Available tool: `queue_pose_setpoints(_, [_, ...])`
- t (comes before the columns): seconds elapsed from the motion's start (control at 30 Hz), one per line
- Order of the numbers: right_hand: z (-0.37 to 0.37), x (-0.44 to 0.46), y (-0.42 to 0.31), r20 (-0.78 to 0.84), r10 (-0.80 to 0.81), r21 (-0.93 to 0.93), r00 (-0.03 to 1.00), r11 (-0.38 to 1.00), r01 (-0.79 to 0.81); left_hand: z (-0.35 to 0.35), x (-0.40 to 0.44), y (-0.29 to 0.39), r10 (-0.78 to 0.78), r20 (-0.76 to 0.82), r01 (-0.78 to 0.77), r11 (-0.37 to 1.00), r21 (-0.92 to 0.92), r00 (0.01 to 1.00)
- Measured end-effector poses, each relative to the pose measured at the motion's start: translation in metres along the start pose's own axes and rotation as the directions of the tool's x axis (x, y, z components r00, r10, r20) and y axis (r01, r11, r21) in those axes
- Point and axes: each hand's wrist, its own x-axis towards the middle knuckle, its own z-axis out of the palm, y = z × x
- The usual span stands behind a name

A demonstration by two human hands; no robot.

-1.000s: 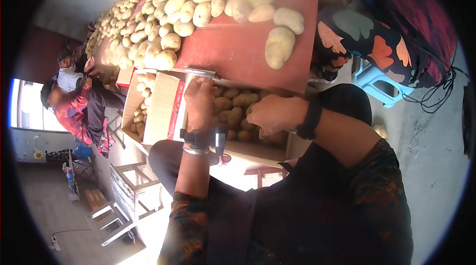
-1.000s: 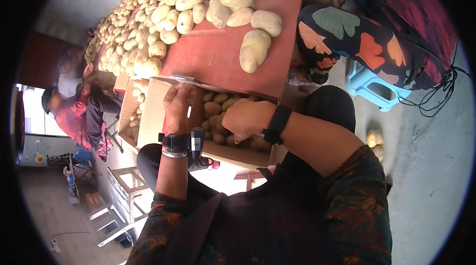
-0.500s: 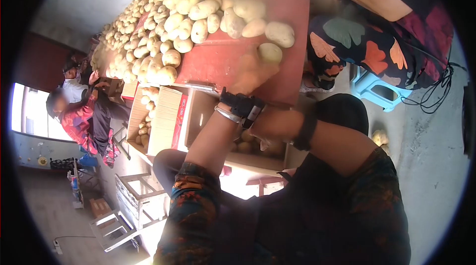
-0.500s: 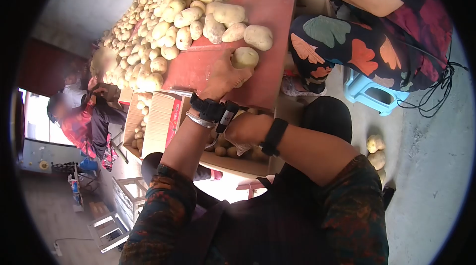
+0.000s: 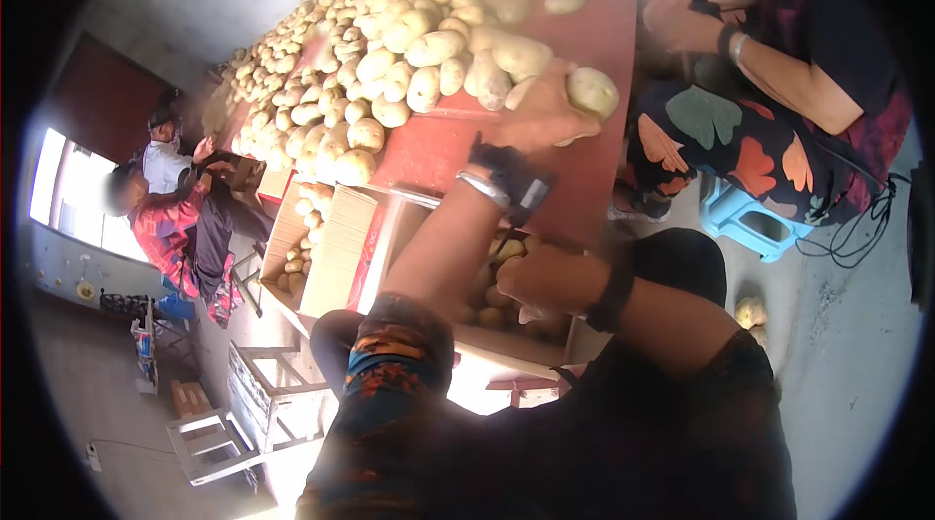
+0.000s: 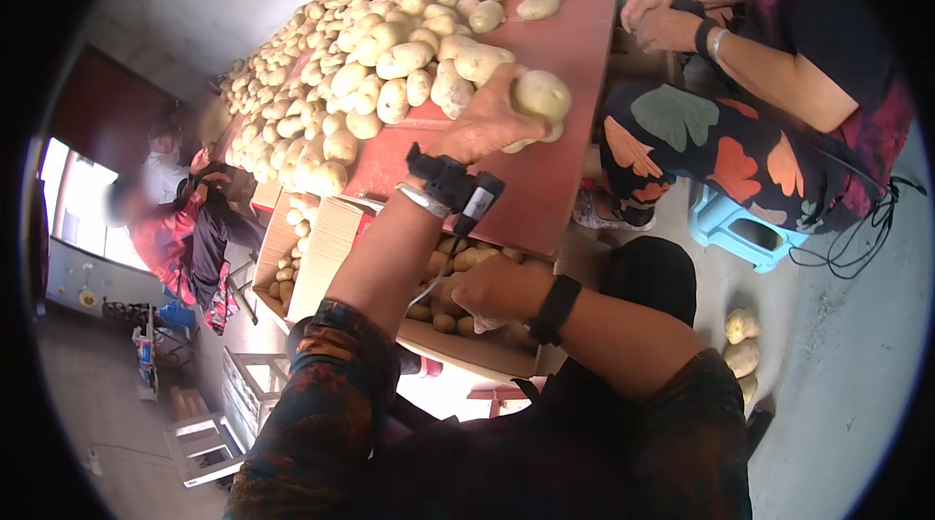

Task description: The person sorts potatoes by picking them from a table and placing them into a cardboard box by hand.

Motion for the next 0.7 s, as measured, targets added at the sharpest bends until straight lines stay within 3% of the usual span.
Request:
queue_pose_setpoints(0.1, [0.005, 0.005, 0.006, -0.01, -0.025, -0.064, 1.0, 0.998, 0.025, 0.005, 0.023, 0.006, -0.063, 0.007, 0.062, 0.991, 0.115, 0.998])
queue_pose_setpoints(0.2, [0.005, 0.005, 0.008, -0.08, -0.089, -0.115, 0.993, 0.99, 0.079, 0.01, 0.034, -0.003, -0.025, -0.067, 0.029, 0.998, 0.055, 0.997])
queue_pose_setpoints(0.27, [0.008, 0.004, 0.009, -0.139, -0.115, -0.154, 0.984, 0.984, 0.094, 0.012, 0.025, 0.005, -0.01, 0.014, 0.006, 0.961, 0.276, 1.0])
queue_pose_setpoints(0.37, [0.012, 0.002, 0.013, -0.263, -0.219, -0.141, 0.94, 0.972, 0.187, 0.014, 0.02, 0.004, 0.007, -0.039, 0.012, 0.893, 0.45, 0.999])
queue_pose_setpoints(0.47, [0.013, 0.004, 0.015, -0.308, -0.306, -0.186, 0.901, 0.948, 0.259, 0.005, 0.026, -0.012, -0.108, 0.116, 0.069, 0.953, 0.294, 0.987])
queue_pose_setpoints(0.5, [0.014, 0.006, 0.016, -0.322, -0.346, -0.203, 0.881, 0.934, 0.293, 0.009, 0.031, -0.027, -0.023, 0.087, -0.003, 0.958, 0.287, 0.996])
queue_pose_setpoints(0.57, [0.016, 0.007, 0.019, -0.232, -0.236, -0.069, 0.944, 0.972, 0.226, -0.001, 0.011, -0.013, 0.015, 0.083, -0.043, 0.939, 0.342, 0.996])
queue_pose_setpoints(0.7, [0.009, 0.001, 0.012, -0.259, -0.244, -0.134, 0.935, 0.967, 0.216, -0.01, -0.023, -0.008, -0.048, 0.092, -0.006, 0.856, 0.516, 0.995])
